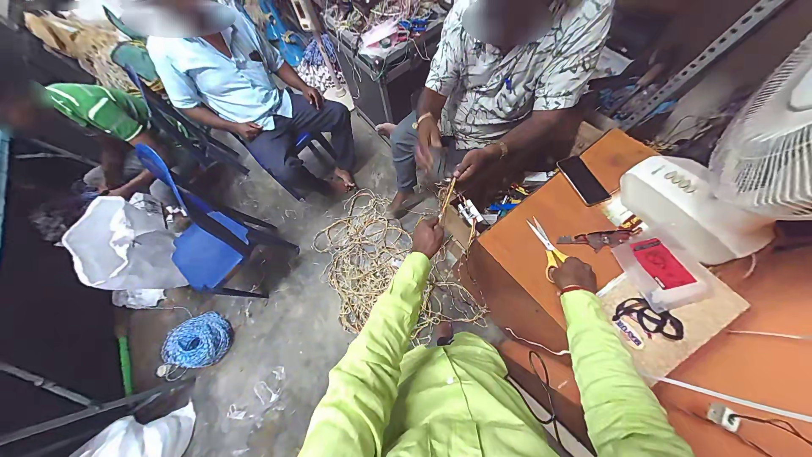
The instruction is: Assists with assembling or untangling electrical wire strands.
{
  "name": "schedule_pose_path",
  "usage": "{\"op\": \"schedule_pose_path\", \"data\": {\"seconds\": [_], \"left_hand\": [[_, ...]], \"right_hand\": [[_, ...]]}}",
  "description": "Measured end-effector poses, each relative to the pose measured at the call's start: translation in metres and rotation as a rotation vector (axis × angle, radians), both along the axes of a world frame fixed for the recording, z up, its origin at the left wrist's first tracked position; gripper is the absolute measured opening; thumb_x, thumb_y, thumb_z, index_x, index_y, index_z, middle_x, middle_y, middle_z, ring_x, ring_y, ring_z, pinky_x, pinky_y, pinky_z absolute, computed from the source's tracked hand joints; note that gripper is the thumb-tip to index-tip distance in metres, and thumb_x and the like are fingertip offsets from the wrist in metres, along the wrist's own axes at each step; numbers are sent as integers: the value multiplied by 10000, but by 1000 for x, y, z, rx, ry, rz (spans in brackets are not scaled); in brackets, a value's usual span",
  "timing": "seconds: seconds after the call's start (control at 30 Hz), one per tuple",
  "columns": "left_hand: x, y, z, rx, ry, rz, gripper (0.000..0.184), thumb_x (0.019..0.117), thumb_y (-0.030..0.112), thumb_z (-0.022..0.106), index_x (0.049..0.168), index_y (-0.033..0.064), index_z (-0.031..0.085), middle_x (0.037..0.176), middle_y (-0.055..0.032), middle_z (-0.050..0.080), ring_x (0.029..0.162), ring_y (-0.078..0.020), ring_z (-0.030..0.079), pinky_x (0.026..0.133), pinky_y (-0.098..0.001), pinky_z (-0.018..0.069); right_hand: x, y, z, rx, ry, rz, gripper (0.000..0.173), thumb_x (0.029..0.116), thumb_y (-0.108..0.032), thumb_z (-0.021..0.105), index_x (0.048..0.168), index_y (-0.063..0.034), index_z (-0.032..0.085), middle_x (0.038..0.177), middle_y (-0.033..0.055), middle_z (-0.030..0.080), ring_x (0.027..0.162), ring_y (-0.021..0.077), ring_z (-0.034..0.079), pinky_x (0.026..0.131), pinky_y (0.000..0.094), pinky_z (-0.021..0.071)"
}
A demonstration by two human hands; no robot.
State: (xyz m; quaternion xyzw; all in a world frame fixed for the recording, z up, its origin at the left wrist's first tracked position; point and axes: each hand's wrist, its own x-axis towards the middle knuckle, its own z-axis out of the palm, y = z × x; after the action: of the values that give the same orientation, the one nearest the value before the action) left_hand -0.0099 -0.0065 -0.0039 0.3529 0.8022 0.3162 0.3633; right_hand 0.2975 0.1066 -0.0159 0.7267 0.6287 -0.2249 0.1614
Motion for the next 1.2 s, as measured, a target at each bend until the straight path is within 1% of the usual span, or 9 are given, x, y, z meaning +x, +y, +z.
{"op": "schedule_pose_path", "data": {"seconds": [0.2,0.33,0.43,0.53,0.67,0.83,0.93,1.03,1.2], "left_hand": [[18,-1,-1,10,-12,13,385,1072,207,461,1386,64,632,1271,-219,682,1196,-385,643,1021,-606,476],[18,-1,7,37,-18,17,374,1076,197,459,1377,60,636,1246,-234,685,1164,-397,651,994,-617,482],[19,-2,14,29,-27,9,368,1079,191,463,1371,52,639,1233,-241,686,1148,-402,653,983,-609,486],[20,4,9,-7,-4,-1,365,1074,183,454,1340,31,654,1239,-224,690,1173,-358,654,1021,-560,486],[21,2,3,-58,16,-28,374,1070,197,441,1328,38,662,1271,-205,683,1220,-343,637,1058,-546,472],[18,-2,6,-80,19,-92,388,1071,177,426,1370,41,632,1309,-203,665,1250,-336,621,1081,-528,458],[18,-2,6,-77,23,-101,401,1080,191,417,1400,47,611,1342,-200,650,1277,-334,607,1099,-527,448],[18,-4,4,-67,29,-107,388,1080,174,411,1371,26,622,1318,-220,654,1258,-348,615,1085,-538,455],[14,-6,2,-39,20,-83,370,1078,182,438,1337,13,641,1246,-241,679,1197,-378,641,1042,-568,474]], "right_hand": [[-8,-15,21,149,117,30,388,996,-132,595,1339,49,592,1341,296,610,1292,441,577,1065,598,459],[-21,-55,25,165,357,196,398,1037,-187,561,1352,51,603,1312,305,624,1265,452,583,1100,596,426],[-26,-92,-10,4,500,243,372,1036,-203,591,1321,31,635,1242,244,684,1166,382,665,1047,558,500],[-14,-126,-76,-216,508,264,377,1034,-208,584,1341,7,623,1269,230,673,1198,360,650,1072,535,492],[13,-178,-135,-374,438,257,350,1030,-202,587,1299,8,669,1298,248,663,1251,383,618,1110,552,452],[49,-212,-152,-559,170,399,457,1072,-289,515,1411,12,573,1437,233,577,1376,359,522,1172,529,377],[75,-220,-177,-560,157,299,474,1074,-315,522,1433,-9,568,1443,225,582,1376,365,529,1176,534,376],[79,-218,-169,-566,135,281,492,1053,-344,556,1422,-19,580,1440,226,582,1371,371,529,1168,544,382],[73,-204,-173,-497,261,231,442,1055,-298,565,1363,16,611,1376,247,615,1320,368,568,1141,532,417]]}}
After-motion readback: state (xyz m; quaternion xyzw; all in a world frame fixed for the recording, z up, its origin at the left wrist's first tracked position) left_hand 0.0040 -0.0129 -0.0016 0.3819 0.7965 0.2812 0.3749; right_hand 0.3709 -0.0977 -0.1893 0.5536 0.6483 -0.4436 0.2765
